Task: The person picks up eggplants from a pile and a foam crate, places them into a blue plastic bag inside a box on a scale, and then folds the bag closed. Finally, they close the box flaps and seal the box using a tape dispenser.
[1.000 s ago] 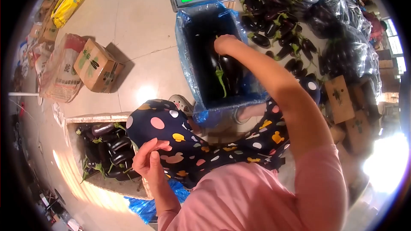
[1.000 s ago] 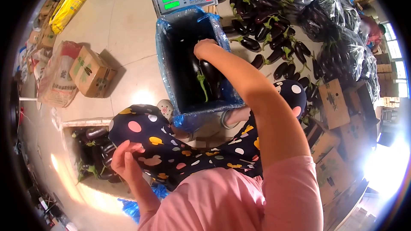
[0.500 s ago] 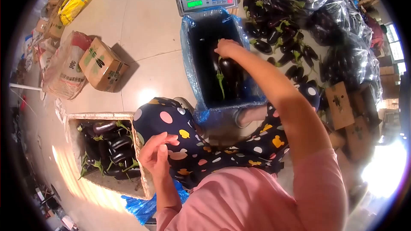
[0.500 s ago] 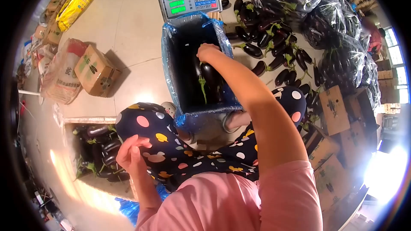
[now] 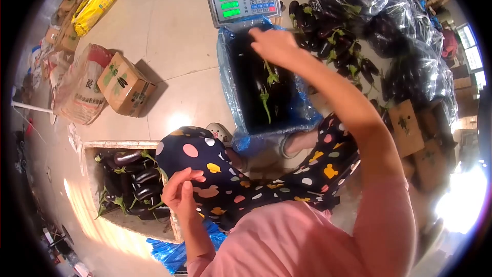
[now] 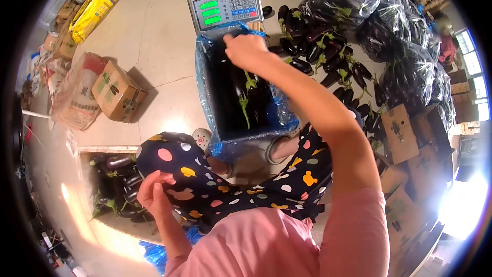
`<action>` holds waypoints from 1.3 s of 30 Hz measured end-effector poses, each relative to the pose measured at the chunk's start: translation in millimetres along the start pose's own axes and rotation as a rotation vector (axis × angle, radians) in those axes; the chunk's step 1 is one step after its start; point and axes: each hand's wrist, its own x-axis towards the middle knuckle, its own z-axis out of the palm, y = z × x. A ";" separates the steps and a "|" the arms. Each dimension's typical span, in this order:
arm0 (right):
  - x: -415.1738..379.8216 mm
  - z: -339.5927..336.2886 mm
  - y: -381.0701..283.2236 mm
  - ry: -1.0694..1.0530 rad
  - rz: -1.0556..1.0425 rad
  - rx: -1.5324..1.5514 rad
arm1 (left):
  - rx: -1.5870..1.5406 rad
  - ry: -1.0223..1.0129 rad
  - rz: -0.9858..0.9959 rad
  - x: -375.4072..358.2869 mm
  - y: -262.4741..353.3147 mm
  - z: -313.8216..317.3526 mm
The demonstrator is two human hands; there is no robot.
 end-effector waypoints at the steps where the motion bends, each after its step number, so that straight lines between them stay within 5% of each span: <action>1: -10.8 -19.9 5.3 0.055 0.029 0.093 | 0.021 0.023 -0.004 0.4 2.1 0.2; 8: -62.5 -53.9 102.7 0.222 0.196 0.325 | -0.111 -0.011 0.035 -0.6 -3.0 -10.2; 13: -93.0 -3.1 152.7 0.112 0.350 0.477 | -0.539 0.313 -0.124 -2.6 -14.8 -67.1; 16: -102.6 44.2 197.9 0.043 0.299 0.285 | -0.301 0.645 -0.368 -11.4 -20.3 -85.9; 21: -101.7 79.3 275.0 -0.110 0.316 0.529 | -0.279 0.658 -0.552 -74.8 -64.1 -119.1; 28: -100.9 85.1 303.2 -0.203 0.364 0.517 | -0.148 0.842 -0.558 -142.0 -93.1 -146.6; 34: -99.9 88.0 299.6 -0.198 0.386 0.503 | -0.199 1.209 -0.433 -179.7 -123.0 -213.3; 39: -93.1 102.5 337.5 -0.301 0.404 0.516 | -0.182 1.234 -0.452 -171.5 -128.9 -268.4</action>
